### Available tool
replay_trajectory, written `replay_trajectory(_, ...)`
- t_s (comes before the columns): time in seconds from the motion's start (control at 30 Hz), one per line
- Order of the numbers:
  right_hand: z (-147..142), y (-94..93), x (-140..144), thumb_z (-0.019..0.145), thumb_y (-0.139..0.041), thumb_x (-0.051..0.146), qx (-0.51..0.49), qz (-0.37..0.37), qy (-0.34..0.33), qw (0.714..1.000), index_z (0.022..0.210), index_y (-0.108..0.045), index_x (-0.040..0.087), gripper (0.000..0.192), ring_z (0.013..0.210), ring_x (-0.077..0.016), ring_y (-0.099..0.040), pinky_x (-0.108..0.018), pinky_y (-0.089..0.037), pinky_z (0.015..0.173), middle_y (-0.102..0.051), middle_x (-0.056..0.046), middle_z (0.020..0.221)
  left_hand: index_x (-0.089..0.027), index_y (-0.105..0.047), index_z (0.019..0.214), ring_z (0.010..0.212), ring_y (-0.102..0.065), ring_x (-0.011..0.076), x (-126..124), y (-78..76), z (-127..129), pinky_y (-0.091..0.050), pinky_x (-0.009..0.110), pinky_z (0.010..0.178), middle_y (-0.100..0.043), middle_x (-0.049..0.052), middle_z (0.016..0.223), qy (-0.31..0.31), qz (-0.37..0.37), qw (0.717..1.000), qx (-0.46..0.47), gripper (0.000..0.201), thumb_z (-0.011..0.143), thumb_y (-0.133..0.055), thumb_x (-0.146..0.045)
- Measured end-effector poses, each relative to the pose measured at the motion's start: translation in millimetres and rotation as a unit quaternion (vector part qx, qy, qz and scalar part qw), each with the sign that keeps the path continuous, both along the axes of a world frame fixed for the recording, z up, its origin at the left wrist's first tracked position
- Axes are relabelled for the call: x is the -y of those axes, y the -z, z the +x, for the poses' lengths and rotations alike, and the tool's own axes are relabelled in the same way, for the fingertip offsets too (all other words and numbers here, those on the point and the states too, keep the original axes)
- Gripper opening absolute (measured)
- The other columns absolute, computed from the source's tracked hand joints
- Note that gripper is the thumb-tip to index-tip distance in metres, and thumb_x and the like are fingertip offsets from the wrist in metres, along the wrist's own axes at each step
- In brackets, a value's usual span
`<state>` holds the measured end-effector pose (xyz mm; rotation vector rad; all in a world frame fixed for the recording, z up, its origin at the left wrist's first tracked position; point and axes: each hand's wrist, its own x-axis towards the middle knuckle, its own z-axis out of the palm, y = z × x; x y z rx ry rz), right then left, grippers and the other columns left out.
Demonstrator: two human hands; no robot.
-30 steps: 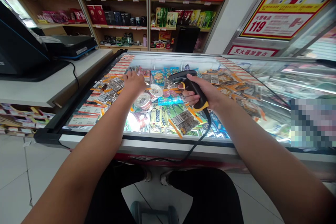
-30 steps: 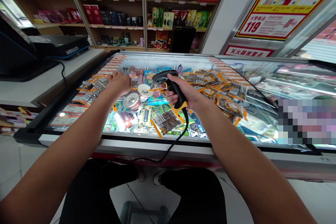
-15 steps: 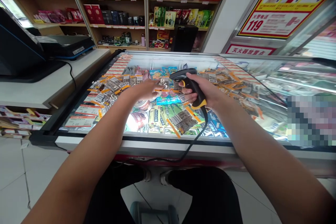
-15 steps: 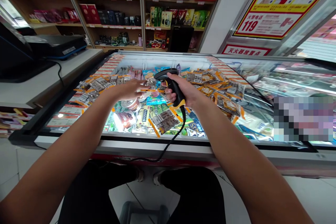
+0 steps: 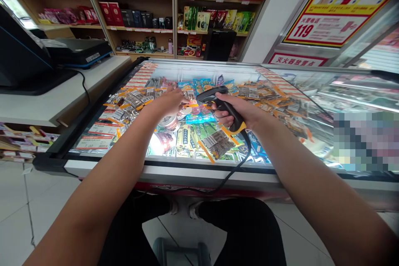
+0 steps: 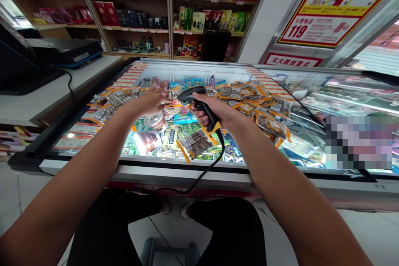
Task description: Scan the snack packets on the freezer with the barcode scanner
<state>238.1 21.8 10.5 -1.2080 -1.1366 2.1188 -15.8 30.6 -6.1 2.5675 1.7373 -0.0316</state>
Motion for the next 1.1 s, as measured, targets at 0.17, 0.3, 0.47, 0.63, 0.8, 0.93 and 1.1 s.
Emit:
replay_trajectory(0.17, 1, -0.9, 0, 0.105, -0.051, 0.052, -0.008, 0.0, 0.01, 1.0, 0.086, -0.051, 0.02, 0.038, 0.039, -0.0052, -0.03, -0.014, -0.029, 0.034, -0.038, 0.006, 0.054, -0.03, -0.066, 0.146, 0.144, -0.042, 0.0341, 2, -1.8, 2, -0.037, 0.049, 0.119, -0.054, 0.011, 0.151, -0.028, 0.012, 1.0, 0.0, 0.048, 0.101, -0.048, -0.026)
replay_trajectory(0.3, 3, -0.9, 0, 0.104, -0.054, 0.052, -0.023, 0.003, 0.012, 1.0, 0.086, -0.052, 0.02, 0.036, 0.039, -0.0054, -0.031, -0.014, -0.03, 0.034, -0.038, 0.006, 0.055, -0.031, -0.071, 0.139, 0.141, -0.045, 0.0351, 1, -0.5, 0, -0.041, 0.049, 0.115, -0.057, 0.011, 0.147, -0.039, 0.031, 0.999, 0.0, 0.044, 0.1, -0.051, -0.028)
replay_trajectory(0.47, 6, -2.7, -3, 0.101, -0.061, 0.053, -0.059, 0.009, 0.038, 0.998, 0.092, -0.055, 0.02, 0.034, 0.039, -0.0055, -0.032, -0.015, -0.033, 0.035, -0.04, 0.006, 0.055, -0.019, -0.078, 0.124, 0.14, -0.044, 0.0436, -4, 5.9, -12, -0.044, 0.057, 0.108, -0.061, 0.02, 0.138, -0.167, 0.11, 0.98, -0.008, 0.039, 0.095, -0.056, -0.036)
replay_trajectory(0.63, 7, -4.3, -5, 0.101, -0.06, 0.054, -0.069, 0.02, 0.072, 0.995, 0.094, -0.057, 0.02, 0.034, 0.038, -0.0061, -0.032, -0.016, -0.033, 0.034, -0.042, 0.006, 0.054, -0.014, -0.078, 0.113, 0.135, -0.049, 0.0437, -6, 7.0, -12, -0.047, 0.054, 0.101, -0.064, 0.023, 0.135, -0.176, 0.141, 0.974, -0.018, 0.037, 0.093, -0.057, -0.038)
replay_trajectory(0.8, 14, -4.7, -11, 0.098, -0.064, 0.056, -0.097, 0.036, 0.095, 0.99, 0.095, -0.056, 0.021, 0.036, 0.038, -0.0062, -0.034, -0.017, -0.034, 0.035, -0.043, 0.007, 0.055, -0.019, -0.074, 0.096, 0.086, -0.069, 0.0247, 22, -2.6, 28, -0.05, 0.036, 0.072, -0.075, 0.011, 0.102, 0.027, -0.111, 0.987, 0.11, 0.047, 0.093, -0.054, -0.062)
replay_trajectory(0.93, 21, -6.0, -15, 0.094, -0.069, 0.056, -0.12, 0.063, 0.101, 0.986, 0.095, -0.054, 0.023, 0.036, 0.038, -0.0064, -0.035, -0.018, -0.033, 0.035, -0.043, 0.008, 0.055, -0.02, -0.07, 0.094, 0.081, -0.066, 0.0236, 48, -1.3, 65, -0.042, 0.033, 0.064, -0.075, 0.007, 0.095, 0.153, -0.166, 0.97, 0.09, 0.055, 0.078, -0.067, -0.073)
replay_trajectory(1.1, 22, -6.3, -15, 0.09, -0.072, 0.058, -0.107, 0.095, 0.077, 0.987, 0.097, -0.054, 0.023, 0.04, 0.038, -0.0061, -0.034, -0.019, -0.032, 0.035, -0.042, 0.008, 0.056, -0.023, -0.065, 0.117, 0.1, -0.066, 0.025, 49, -4.0, 60, -0.045, 0.031, 0.075, -0.073, 0.008, 0.12, 0.182, -0.196, 0.959, 0.095, 0.057, 0.076, -0.074, -0.062)
